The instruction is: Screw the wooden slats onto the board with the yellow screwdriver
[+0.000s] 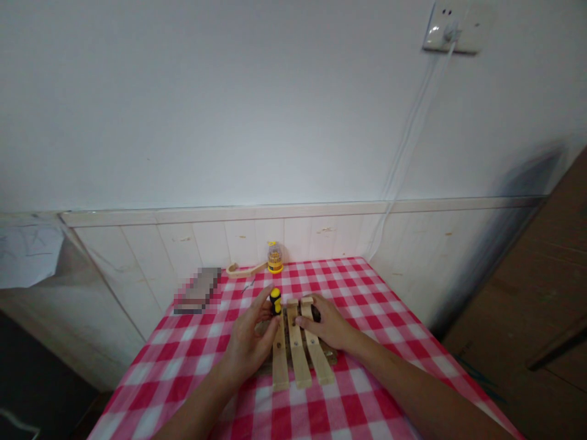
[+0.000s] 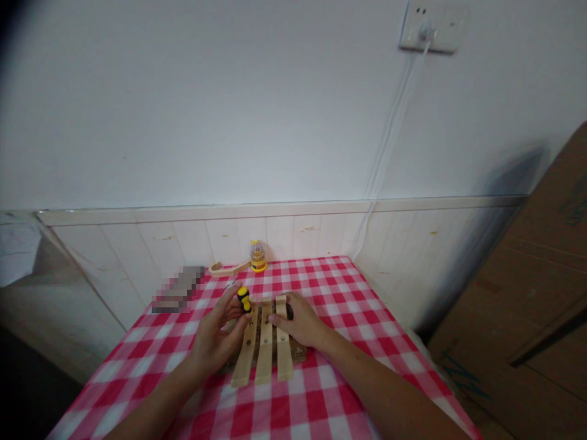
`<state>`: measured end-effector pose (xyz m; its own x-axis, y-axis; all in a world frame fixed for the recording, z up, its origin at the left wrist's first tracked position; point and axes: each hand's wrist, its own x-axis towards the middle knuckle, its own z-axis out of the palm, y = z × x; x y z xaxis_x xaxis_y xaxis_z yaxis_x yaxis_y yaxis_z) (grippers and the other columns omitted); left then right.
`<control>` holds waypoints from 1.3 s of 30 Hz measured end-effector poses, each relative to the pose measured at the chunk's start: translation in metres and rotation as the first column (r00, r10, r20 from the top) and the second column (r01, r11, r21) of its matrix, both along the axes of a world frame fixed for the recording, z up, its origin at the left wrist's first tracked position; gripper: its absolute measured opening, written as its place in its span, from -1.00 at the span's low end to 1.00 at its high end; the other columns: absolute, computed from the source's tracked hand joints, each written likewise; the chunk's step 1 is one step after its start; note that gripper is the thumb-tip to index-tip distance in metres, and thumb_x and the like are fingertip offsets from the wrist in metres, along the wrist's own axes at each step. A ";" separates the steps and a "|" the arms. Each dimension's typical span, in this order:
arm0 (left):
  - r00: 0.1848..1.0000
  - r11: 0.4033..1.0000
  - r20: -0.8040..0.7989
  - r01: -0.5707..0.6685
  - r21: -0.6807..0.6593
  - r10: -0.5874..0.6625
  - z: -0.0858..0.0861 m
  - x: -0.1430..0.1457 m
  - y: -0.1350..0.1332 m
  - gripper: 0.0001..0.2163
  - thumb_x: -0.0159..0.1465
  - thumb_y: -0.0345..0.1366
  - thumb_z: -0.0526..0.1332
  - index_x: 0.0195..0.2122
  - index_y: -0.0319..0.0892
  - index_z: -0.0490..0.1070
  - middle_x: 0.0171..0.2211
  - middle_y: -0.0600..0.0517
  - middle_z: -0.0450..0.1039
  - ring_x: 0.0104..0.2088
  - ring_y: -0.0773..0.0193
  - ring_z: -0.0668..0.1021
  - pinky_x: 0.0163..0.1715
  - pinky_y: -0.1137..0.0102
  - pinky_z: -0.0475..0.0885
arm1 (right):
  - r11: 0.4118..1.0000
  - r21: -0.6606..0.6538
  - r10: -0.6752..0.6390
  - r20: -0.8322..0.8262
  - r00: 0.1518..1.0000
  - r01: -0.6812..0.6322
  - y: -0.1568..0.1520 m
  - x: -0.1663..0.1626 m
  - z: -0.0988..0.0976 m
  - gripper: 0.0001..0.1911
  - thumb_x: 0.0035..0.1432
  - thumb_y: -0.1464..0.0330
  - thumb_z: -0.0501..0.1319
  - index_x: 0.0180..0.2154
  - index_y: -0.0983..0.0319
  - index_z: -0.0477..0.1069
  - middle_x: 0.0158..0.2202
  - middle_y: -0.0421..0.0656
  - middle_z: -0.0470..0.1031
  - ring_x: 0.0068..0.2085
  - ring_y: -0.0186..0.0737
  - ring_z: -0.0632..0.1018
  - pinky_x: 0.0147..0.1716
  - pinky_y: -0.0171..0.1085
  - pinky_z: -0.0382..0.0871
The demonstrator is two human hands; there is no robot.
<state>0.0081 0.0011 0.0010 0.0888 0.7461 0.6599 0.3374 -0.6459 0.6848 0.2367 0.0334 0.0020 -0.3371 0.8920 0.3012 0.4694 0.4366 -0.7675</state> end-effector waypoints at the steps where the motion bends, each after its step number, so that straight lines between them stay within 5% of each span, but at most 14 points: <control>1: 1.000 1.000 0.003 -0.009 0.004 0.009 -0.001 0.000 0.000 -0.40 0.35 -0.40 0.23 0.40 -0.07 0.16 -0.14 -0.04 0.60 -0.20 0.24 0.69 -0.16 0.32 0.67 | 1.000 0.001 0.000 0.001 1.000 0.000 0.000 0.000 0.000 -0.81 0.22 0.26 0.35 -0.18 0.20 0.46 -0.18 -0.10 0.56 -0.13 -0.07 0.56 -0.14 -0.16 0.45; 10: 0.988 0.995 0.122 -0.093 0.020 0.090 -0.006 0.001 -0.008 -0.39 0.32 -0.33 0.32 0.38 -0.09 0.19 -0.15 -0.06 0.58 -0.23 0.23 0.67 -0.20 0.35 0.64 | 1.000 -0.010 -0.003 0.015 1.000 0.003 -0.002 -0.001 0.005 -0.82 0.22 0.27 0.35 -0.20 0.21 0.44 -0.21 -0.12 0.55 -0.20 -0.10 0.56 -0.17 -0.18 0.42; 39: 1.000 1.000 0.004 -0.021 -0.005 0.022 0.005 0.003 -0.015 -0.40 0.23 -0.34 0.37 0.31 -0.08 0.33 -0.25 0.02 0.60 -0.43 0.30 0.62 -0.42 0.45 0.62 | 1.000 -0.003 -0.026 0.036 0.999 0.026 -0.002 -0.001 0.004 -0.80 0.21 0.26 0.37 -0.19 0.20 0.47 -0.21 -0.13 0.57 -0.18 -0.10 0.56 -0.19 -0.19 0.42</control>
<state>0.0115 -0.0137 0.0062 0.0700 0.7511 0.6565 0.3483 -0.6350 0.6895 0.2353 0.0319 0.0059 -0.3240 0.9017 0.2861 0.5083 0.4210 -0.7513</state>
